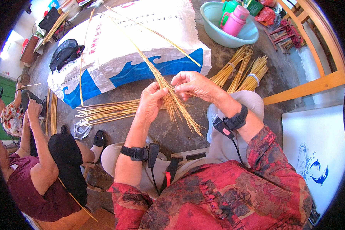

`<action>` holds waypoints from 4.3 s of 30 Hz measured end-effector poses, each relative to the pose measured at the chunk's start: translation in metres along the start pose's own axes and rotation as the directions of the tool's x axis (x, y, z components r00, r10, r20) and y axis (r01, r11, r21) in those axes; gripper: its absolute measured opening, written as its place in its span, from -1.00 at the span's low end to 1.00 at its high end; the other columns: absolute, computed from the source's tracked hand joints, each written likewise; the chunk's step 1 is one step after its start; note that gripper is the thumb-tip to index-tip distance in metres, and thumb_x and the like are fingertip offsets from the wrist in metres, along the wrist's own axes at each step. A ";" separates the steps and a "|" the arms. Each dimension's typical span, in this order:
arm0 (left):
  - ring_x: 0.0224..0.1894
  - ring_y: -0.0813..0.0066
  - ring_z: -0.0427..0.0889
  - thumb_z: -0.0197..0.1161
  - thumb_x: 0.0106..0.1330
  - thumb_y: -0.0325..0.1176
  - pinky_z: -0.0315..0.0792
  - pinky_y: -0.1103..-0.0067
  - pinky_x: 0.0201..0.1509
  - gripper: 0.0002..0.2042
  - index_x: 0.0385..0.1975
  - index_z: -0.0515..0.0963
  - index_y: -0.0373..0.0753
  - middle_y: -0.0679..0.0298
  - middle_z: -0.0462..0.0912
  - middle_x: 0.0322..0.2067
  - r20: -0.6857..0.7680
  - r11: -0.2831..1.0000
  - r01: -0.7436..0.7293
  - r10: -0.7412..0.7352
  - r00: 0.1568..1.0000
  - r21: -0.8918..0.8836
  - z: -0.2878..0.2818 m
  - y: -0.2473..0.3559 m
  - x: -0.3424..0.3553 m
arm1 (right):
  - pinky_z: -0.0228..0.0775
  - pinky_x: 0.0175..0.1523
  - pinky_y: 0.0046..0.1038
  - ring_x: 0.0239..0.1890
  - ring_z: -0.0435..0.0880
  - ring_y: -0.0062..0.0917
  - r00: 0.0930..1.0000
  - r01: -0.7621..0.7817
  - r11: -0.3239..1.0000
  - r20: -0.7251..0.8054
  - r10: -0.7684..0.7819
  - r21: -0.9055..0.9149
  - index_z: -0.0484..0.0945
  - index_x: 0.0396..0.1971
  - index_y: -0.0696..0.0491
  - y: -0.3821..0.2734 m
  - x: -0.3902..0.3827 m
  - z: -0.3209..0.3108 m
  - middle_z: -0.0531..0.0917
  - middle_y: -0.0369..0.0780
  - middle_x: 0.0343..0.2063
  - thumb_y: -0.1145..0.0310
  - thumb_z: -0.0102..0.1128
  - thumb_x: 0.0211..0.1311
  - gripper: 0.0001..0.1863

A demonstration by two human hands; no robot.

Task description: The person weaves long plant stalks by hand, crossing and interlinking them to form a structure.

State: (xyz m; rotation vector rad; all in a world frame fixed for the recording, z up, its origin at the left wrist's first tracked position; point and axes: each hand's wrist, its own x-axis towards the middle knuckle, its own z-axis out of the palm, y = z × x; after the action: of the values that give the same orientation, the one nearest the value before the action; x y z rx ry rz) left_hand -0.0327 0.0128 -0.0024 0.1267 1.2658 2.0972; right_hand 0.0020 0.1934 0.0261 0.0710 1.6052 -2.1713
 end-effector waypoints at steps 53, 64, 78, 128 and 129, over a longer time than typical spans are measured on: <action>-0.26 0.44 0.53 0.07 0.09 -0.51 0.46 0.47 -0.14 -0.76 -0.21 0.37 -0.31 0.22 0.52 -0.28 0.079 0.985 0.053 -0.040 0.996 -0.161 0.000 -0.002 -0.002 | 0.35 -0.44 -0.72 -0.54 0.47 -0.74 0.998 0.008 0.997 -0.061 -0.013 -0.079 0.37 -0.26 0.12 -0.005 -0.001 0.003 0.51 -0.32 -0.47 0.44 0.07 0.04 -0.77; -0.31 0.44 0.54 0.05 0.13 -0.47 0.47 0.47 -0.19 -0.79 -0.22 0.38 -0.29 0.20 0.53 -0.31 0.099 0.974 0.051 -0.030 0.995 -0.219 0.002 -0.001 -0.002 | 0.37 -0.42 -0.69 -0.52 0.47 -0.74 0.998 0.036 0.985 -0.054 -0.045 -0.168 0.38 -0.28 0.11 0.000 0.000 -0.001 0.50 -0.33 -0.48 0.44 0.04 0.07 -0.80; -0.37 0.50 0.53 0.08 0.13 -0.48 0.47 0.52 -0.26 -0.87 -0.32 0.41 -0.22 0.31 0.52 -0.40 0.045 0.978 0.063 -0.055 0.997 -0.201 -0.002 -0.001 -0.001 | 0.30 -0.47 -0.70 -0.56 0.45 -0.73 0.993 0.074 0.977 -0.076 -0.090 -0.199 0.39 -0.31 0.13 0.001 -0.003 0.001 0.49 -0.34 -0.52 0.43 0.09 0.04 -0.80; -0.53 0.59 0.45 0.08 0.12 -0.48 0.40 0.63 -0.43 -0.93 -0.41 0.39 -0.26 0.33 0.48 -0.52 -0.048 0.998 -0.063 0.062 0.997 -0.013 -0.004 0.009 0.005 | 0.30 -0.42 -0.71 -0.54 0.41 -0.76 0.955 0.176 0.939 -0.180 -0.236 -0.294 0.42 -0.40 0.13 -0.010 -0.010 0.006 0.47 -0.36 -0.55 0.48 0.09 0.00 -0.87; -0.54 0.60 0.44 0.09 0.12 -0.47 0.40 0.62 -0.43 -0.93 -0.41 0.39 -0.26 0.33 0.47 -0.52 -0.044 0.998 -0.066 0.066 0.997 -0.011 -0.003 0.009 0.005 | 0.30 -0.42 -0.71 -0.54 0.41 -0.76 0.955 0.176 0.939 -0.180 -0.235 -0.294 0.42 -0.40 0.13 -0.009 -0.010 0.009 0.47 -0.36 -0.55 0.48 0.09 0.00 -0.87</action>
State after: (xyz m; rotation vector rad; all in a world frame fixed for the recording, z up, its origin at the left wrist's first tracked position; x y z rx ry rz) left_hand -0.0420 0.0110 0.0017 0.1194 1.2895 2.1750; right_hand 0.0092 0.1900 0.0402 0.0536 2.1102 -2.1255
